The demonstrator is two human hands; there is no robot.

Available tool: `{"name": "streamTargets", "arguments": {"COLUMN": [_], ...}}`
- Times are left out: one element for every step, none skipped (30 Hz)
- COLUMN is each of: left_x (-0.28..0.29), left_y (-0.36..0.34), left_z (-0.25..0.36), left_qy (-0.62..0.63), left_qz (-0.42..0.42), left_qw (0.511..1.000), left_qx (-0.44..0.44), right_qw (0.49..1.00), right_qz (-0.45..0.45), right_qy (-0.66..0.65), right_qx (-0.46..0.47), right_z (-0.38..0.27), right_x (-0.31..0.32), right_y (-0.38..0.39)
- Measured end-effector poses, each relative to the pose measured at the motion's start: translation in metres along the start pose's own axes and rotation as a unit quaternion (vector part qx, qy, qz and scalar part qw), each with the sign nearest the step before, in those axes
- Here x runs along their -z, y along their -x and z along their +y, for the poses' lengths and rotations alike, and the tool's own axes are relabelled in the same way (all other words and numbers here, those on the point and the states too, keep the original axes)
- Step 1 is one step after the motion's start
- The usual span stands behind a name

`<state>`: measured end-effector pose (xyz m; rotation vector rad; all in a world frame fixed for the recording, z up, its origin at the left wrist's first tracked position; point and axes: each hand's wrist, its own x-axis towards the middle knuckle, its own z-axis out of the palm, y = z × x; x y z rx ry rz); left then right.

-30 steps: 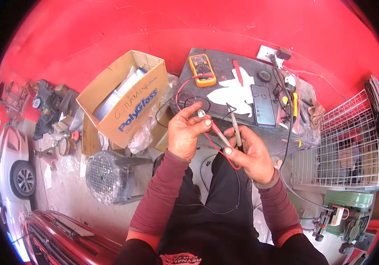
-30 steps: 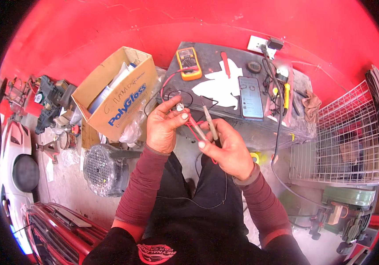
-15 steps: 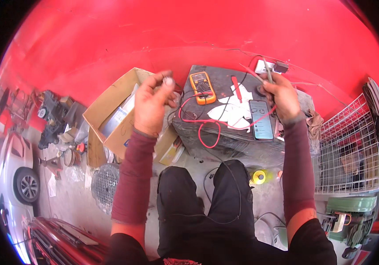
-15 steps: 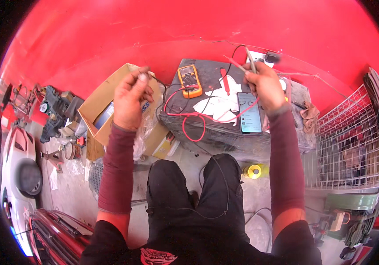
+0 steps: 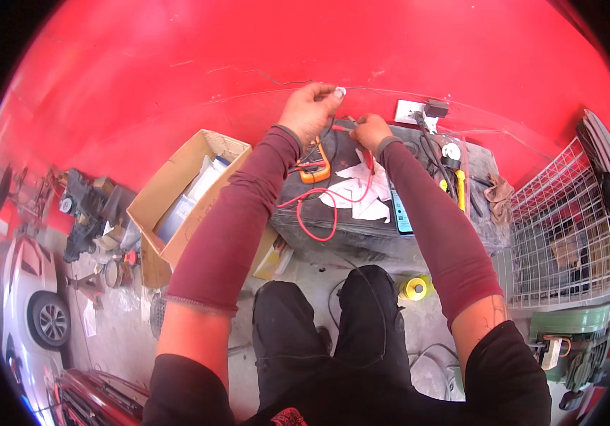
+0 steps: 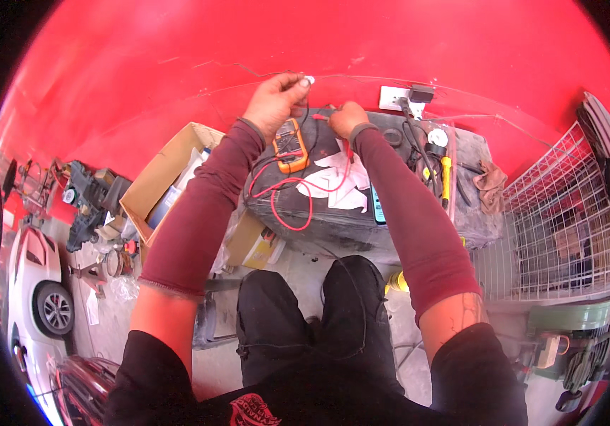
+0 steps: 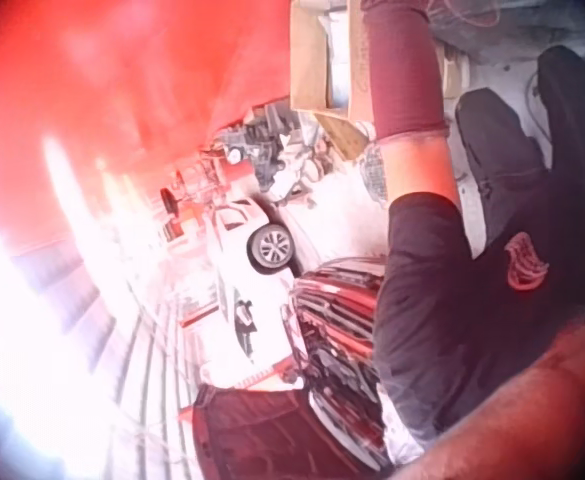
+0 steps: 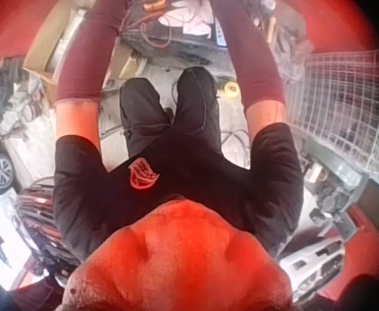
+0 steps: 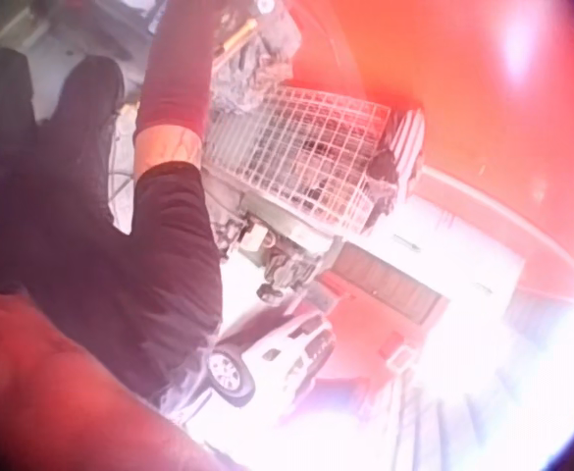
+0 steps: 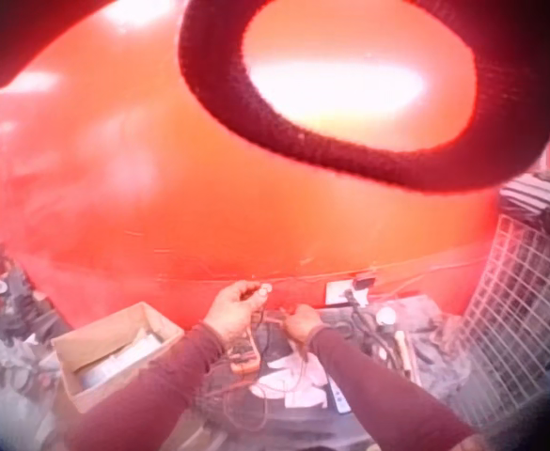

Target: Testing electrical wires and connectors using a multimeter and a mobile application.

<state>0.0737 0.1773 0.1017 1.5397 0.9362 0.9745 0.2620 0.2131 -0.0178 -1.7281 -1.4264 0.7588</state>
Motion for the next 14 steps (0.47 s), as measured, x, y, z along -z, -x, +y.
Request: {"name": "streamTargets", "arguments": {"left_x": [0.003, 0.008, 0.009, 0.0, -0.01, -0.007, -0.002, 0.003, 0.005, 0.004, 0.003, 0.005, 0.003, 0.003], "left_y": [-0.006, -0.014, -0.022, -0.03, -0.035, -0.036, -0.036, -0.04, -0.041, -0.041, -0.04, -0.037, -0.033, -0.029], "left_z": [-0.018, -0.035, -0.052, -0.059, -0.069, -0.079, -0.085, -0.097, -0.104, -0.11, -0.114, -0.114, -0.109, -0.104], "left_qy": [0.001, -0.047, -0.091, -0.114, -0.103, -0.161, -0.22, -0.225, -0.22, -0.217, -0.215, -0.213, -0.168, -0.124], "left_qz": [-0.002, 0.004, 0.005, -0.009, -0.026, -0.031, -0.035, -0.04, -0.048, -0.042, -0.035, -0.04, -0.022, -0.002], "left_qw": [1.0, 0.999, 0.996, 0.993, 0.994, 0.986, 0.975, 0.974, 0.974, 0.975, 0.976, 0.976, 0.985, 0.992], "left_qx": [0.003, 0.003, 0.002, -0.022, -0.022, -0.008, 0.002, -0.005, -0.007, -0.013, -0.018, -0.02, -0.014, -0.008], "right_qw": [1.0, 1.0, 0.999, 0.997, 0.997, 0.998, 0.998, 0.998, 0.996, 0.992, 0.993, 0.993, 0.992, 0.992], "right_qz": [-0.001, -0.005, -0.008, -0.027, 0.0, -0.031, -0.059, -0.056, -0.084, -0.109, -0.102, -0.096, -0.089, -0.084], "right_qy": [0.0, 0.014, 0.032, 0.063, 0.058, 0.031, 0.004, 0.007, -0.021, -0.048, -0.045, -0.063, -0.08, -0.079], "right_qx": [-0.004, 0.018, 0.035, 0.037, 0.044, 0.039, 0.037, 0.034, -0.001, -0.036, -0.042, -0.04, -0.038, -0.041], "right_z": [-0.006, -0.013, -0.013, -0.004, 0.008, 0.003, -0.009, -0.018, -0.022, -0.018, -0.016, -0.015, -0.011, -0.006], "right_x": [0.0, 0.001, 0.006, 0.019, 0.029, 0.03, 0.036, 0.041, 0.047, 0.054, 0.06, 0.065, 0.071, 0.077], "right_y": [0.001, 0.0, 0.0, -0.007, -0.01, -0.002, 0.008, 0.012, 0.015, 0.017, 0.019, 0.018, 0.016, 0.017]}}
